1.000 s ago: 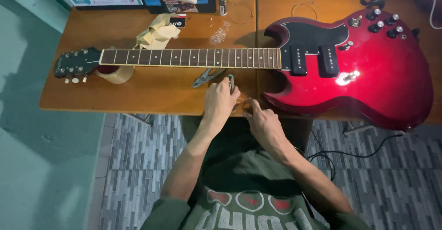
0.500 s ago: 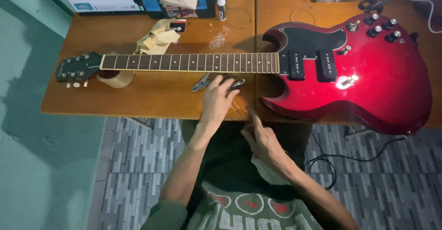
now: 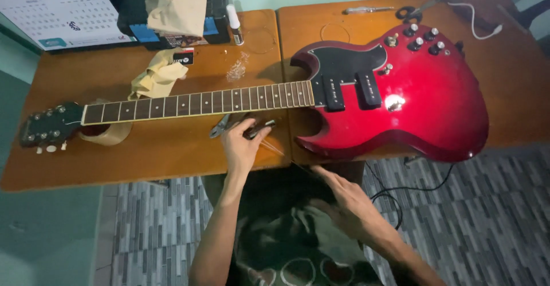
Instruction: Installing a new string on an electric guitar by threading it through the bridge and coiling the excess length.
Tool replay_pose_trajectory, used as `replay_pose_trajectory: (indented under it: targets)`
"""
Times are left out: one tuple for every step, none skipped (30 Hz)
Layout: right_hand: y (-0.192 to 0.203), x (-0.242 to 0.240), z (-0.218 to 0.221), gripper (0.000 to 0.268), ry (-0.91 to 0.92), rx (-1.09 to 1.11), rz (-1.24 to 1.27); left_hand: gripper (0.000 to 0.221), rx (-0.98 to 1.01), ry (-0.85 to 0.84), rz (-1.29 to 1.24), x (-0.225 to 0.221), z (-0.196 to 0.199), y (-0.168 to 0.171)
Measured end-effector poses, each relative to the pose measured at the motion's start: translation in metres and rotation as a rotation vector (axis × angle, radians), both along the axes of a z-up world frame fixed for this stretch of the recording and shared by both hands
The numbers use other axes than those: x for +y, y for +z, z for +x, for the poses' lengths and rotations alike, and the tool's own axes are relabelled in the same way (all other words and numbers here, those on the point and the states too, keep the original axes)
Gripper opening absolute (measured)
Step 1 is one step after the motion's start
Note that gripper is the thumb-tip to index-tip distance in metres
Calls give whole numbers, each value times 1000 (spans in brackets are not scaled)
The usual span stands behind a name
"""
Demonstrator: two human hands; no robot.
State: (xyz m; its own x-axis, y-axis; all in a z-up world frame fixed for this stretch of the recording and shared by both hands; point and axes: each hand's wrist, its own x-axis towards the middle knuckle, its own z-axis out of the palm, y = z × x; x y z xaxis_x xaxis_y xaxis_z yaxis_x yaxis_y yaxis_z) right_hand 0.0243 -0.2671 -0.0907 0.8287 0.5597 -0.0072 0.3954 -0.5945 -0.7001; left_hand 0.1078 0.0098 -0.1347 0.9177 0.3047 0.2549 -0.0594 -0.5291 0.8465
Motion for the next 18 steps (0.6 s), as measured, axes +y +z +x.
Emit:
replay_pose_trajectory:
  targets:
    - [4,-8,1,67,-1,29,-42,37,-56,7,-32,3,-2,-2]
    - [23,-16,2,67,7,26,-43,37,-59,15,-33,3,-8,1]
    - [42,-24,3,55,37,25,49,33,-148,-4,-35,3,-14,5]
    - [60,-32,4,45,59,24,145,28,-237,-31,-35,2,-18,9]
    - [88,-35,19,45,59,19,147,28,-241,-31,-33,4,-19,12]
    - [116,-39,31,40,17,-175,128,26,-323,-28,10,2,-20,14]
    - [144,-44,42,35,-24,-369,107,24,-405,-24,53,0,-22,16]
    - [146,-49,73,35,-36,-367,102,24,-403,-36,48,-2,-20,15]
    - [147,-55,104,25,-84,-476,66,23,-419,-22,93,-3,-19,14]
    - [150,-60,136,17,-127,-588,28,23,-441,-5,138,-5,-17,14]
    - [144,-57,177,17,-135,-591,21,23,-444,-14,131,-3,-17,9]
    - [136,-54,220,7,-144,-604,-69,21,-429,-13,125,-1,-17,4]
    - [130,-51,263,16,-152,-615,-158,21,-414,-11,118,1,-18,0]
    - [114,-45,304,16,-157,-618,-158,21,-418,-15,118,1,-16,4]
    - [98,-40,344,22,-244,-475,-267,19,-419,-9,115,0,-15,8]
    - [78,-33,383,30,-326,-323,-372,20,-414,-2,113,0,-17,10]
    - [55,-31,410,30,-328,-321,-372,20,-412,-5,113,2,-17,6]
    - [33,-29,438,38,-401,-262,-531,19,-402,-5,119,3,-16,3]
